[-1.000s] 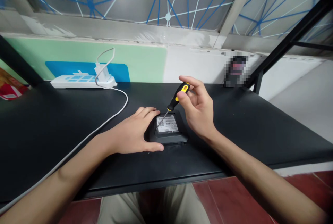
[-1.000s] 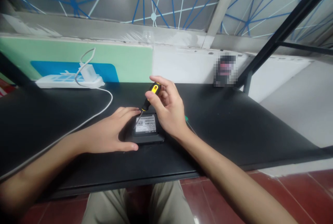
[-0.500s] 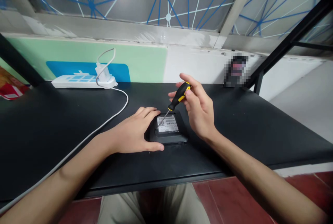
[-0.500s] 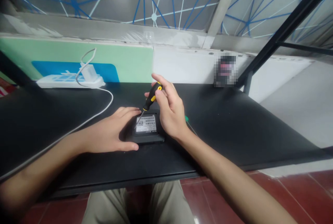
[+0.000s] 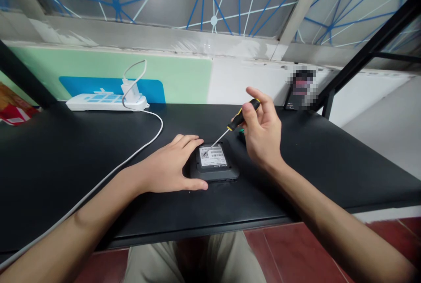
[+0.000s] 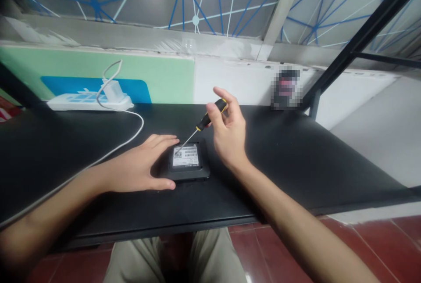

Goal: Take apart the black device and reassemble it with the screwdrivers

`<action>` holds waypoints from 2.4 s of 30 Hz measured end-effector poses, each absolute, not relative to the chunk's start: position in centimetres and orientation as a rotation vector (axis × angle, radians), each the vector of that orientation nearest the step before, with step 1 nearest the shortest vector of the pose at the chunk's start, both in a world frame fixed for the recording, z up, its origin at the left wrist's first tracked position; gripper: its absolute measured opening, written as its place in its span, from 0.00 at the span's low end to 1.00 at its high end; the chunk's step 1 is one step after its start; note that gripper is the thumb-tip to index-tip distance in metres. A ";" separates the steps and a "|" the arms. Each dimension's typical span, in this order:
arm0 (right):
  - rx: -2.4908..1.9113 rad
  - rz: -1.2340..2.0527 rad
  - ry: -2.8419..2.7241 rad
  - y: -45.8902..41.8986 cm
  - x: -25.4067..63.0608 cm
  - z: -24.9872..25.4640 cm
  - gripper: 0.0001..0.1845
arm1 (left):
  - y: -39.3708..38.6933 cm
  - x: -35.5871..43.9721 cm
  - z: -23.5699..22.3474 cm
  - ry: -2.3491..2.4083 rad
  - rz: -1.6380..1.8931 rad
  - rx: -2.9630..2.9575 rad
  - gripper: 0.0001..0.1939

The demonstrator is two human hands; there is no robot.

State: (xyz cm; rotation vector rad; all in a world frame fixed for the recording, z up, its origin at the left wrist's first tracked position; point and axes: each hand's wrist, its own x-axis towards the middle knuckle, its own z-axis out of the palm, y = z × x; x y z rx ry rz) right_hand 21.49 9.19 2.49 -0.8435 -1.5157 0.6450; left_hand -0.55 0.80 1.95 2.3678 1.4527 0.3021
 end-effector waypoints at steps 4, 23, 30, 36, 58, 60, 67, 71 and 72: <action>-0.983 0.613 -1.451 11.6 23.3 2.5 0.27 | 0.9 -0.7 1.8 1.430 0.338 2.371 0.51; -1.302 0.353 -1.940 12.1 24.7 1.8 0.18 | 0.8 -0.8 2.4 1.425 0.315 2.368 0.50; -0.989 0.552 -1.473 12.2 24.7 2.8 0.23 | 0.7 -1.2 2.0 1.356 0.426 2.358 0.47; -0.941 0.528 -1.464 12.0 24.5 2.7 0.20 | 0.6 -1.1 2.1 1.348 0.405 2.353 0.48; -0.897 0.483 -1.484 11.0 23.8 2.8 0.18 | 0.5 -0.7 2.6 1.351 0.360 2.381 0.48; -0.899 0.501 -1.491 10.9 23.8 2.8 0.18 | 0.5 -0.8 2.5 1.353 0.356 2.380 0.49; -0.826 0.560 -1.474 11.2 23.7 2.7 0.20 | 0.5 -0.8 2.3 1.348 0.372 2.382 0.48; -0.785 0.625 -1.448 11.9 23.8 2.2 0.20 | 0.5 -0.8 2.3 1.330 0.402 2.381 0.46; -0.771 0.665 -1.441 11.9 23.9 2.1 0.20 | 0.5 -0.8 2.3 1.331 0.398 2.383 0.46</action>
